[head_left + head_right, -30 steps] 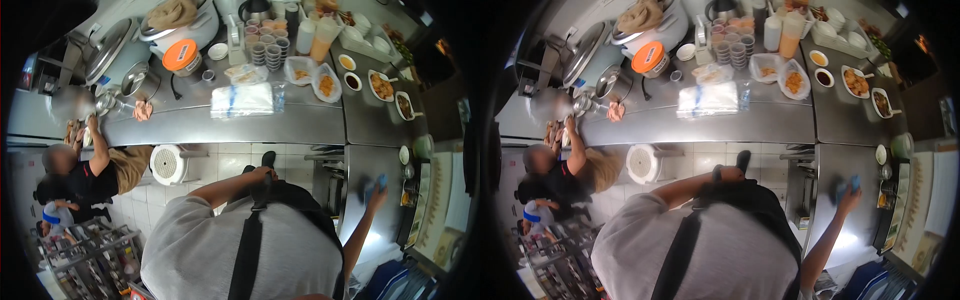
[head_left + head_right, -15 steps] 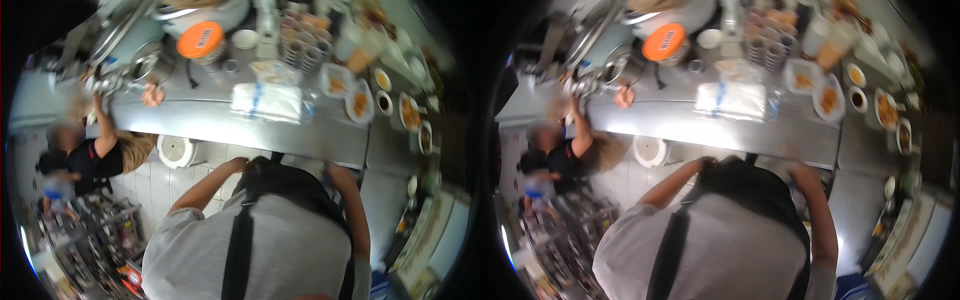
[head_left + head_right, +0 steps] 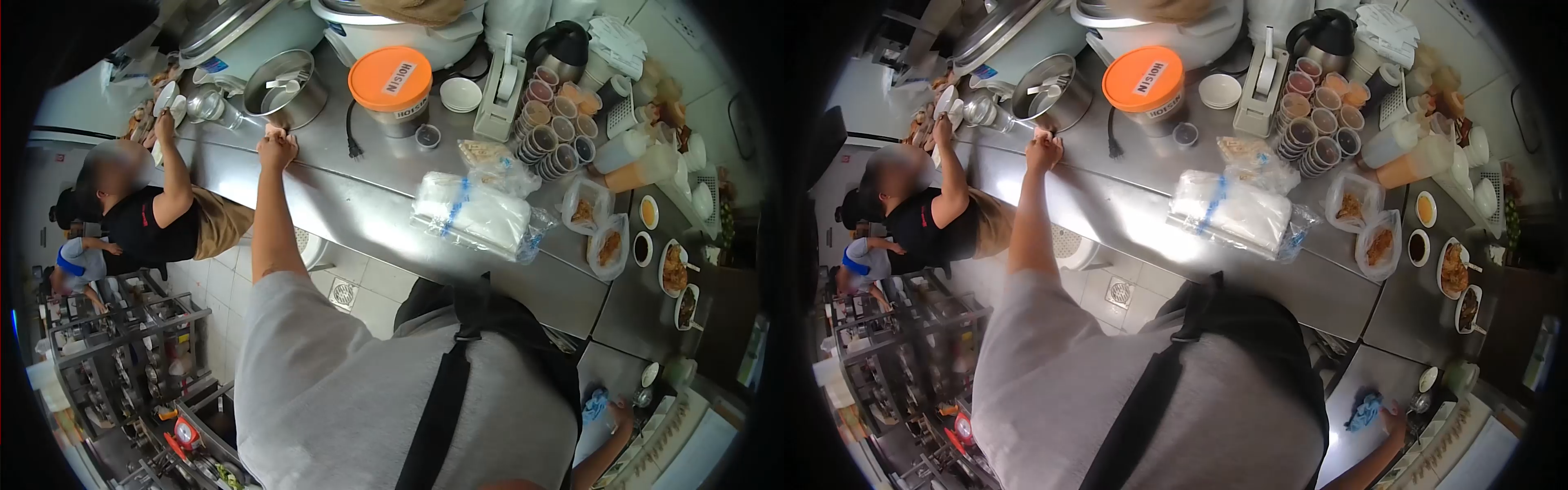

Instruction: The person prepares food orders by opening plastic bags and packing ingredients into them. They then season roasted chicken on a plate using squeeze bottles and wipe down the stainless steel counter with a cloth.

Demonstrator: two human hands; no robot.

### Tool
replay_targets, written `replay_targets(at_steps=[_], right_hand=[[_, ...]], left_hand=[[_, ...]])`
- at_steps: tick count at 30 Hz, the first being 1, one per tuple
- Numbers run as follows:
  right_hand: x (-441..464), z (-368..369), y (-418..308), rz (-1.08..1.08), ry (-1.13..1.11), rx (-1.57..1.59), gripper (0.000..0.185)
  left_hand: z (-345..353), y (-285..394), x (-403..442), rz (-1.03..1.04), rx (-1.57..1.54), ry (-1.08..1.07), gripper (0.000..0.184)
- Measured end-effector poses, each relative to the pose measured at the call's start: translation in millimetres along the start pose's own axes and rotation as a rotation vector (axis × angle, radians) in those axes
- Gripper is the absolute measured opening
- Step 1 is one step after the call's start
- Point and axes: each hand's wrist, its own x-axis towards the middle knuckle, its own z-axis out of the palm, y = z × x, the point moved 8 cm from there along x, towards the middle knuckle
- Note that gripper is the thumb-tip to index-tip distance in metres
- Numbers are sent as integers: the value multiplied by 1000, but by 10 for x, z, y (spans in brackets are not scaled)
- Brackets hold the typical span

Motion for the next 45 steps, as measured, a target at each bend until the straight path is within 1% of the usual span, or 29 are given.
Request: replay_targets(at_steps=[1,4,5,6,7,9,11,12,14,15,17,19,21,22,23,24,26,28,31,33,34,35,36,37,39,40,42,44,45], right_hand=[[177,-58,282,-77,113,106,66],[-97,-11,252,88,50,398,56],[-140,61,235,93,15,409,56],[-154,138,204,95,-27,411,56],[-140,211,160,96,-75,410,56],[-76,277,-15,15,-90,362,56],[-7,246,-174,-60,-78,351,55],[21,178,-304,-99,-65,361,54],[12,34,-552,-179,-42,365,51],[-19,-29,-682,-218,-31,361,49],[-4,-159,-812,-314,-2,350,46],[-24,-239,-856,-415,20,331,44],[-138,-319,-967,-347,48,350,45],[-167,-362,-1040,-321,65,360,46],[-82,-373,-1031,-346,50,366,46],[49,-361,-1024,-372,37,376,45],[126,-325,-1131,-480,19,354,47],[38,-221,-1548,-635,17,294,51],[-372,-153,-2141,-578,73,225,50],[-572,-80,-2425,-623,72,249,49],[-644,-27,-2490,-639,68,261,49],[-668,39,-2517,-644,60,293,48],[-677,106,-2535,-649,55,327,48],[-692,154,-2579,-656,56,364,47],[-783,287,-2757,-699,27,371,45],[-838,353,-2867,-718,8,367,43],[-880,480,-3111,-741,15,314,40],[-919,590,-3408,-782,-13,285,38],[-939,645,-3599,-817,-44,288,36]], left_hand=[[-62,121,11,17,-57,54,21],[-200,550,-106,243,-244,54,21],[-323,663,-220,140,-555,-31,17],[-353,824,-309,306,-350,-45,17],[-264,894,-449,282,-378,-166,20],[-399,1270,-729,302,-402,-263,15],[-472,1614,-1301,369,-366,-603,5],[-605,1828,-1688,396,-213,-885,3],[-792,1972,-2592,422,173,-1289,15],[-1062,2106,-3095,969,470,-1515,17],[-1411,2097,-3120,934,326,-1643,21],[-1572,2151,-2669,811,319,-1562,24],[-1687,2165,-2273,679,294,-1495,31],[-1780,2279,-1861,632,123,-1176,36],[-1668,2209,-1452,444,30,-869,36],[-1791,2282,-1135,343,-73,-655,33],[-1767,2455,-805,241,-221,-495,24],[-1469,2679,-750,348,-300,-394,20],[-675,2792,-1033,443,-648,-261,21],[-698,2938,-1421,584,-344,-691,20],[-453,2854,-1775,727,-200,-818,21],[-958,2862,-2127,764,-274,-1091,21],[-438,2453,-2750,492,-334,-1608,21],[-639,2121,-3021,562,-225,-1509,23],[-774,1722,-3123,707,83,-1638,27],[-938,1622,-3051,767,304,-1869,27],[-975,1474,-2393,432,205,-1652,35],[-1152,1600,-1853,331,190,-1524,39],[-1102,1818,-1765,685,358,-1417,44]])
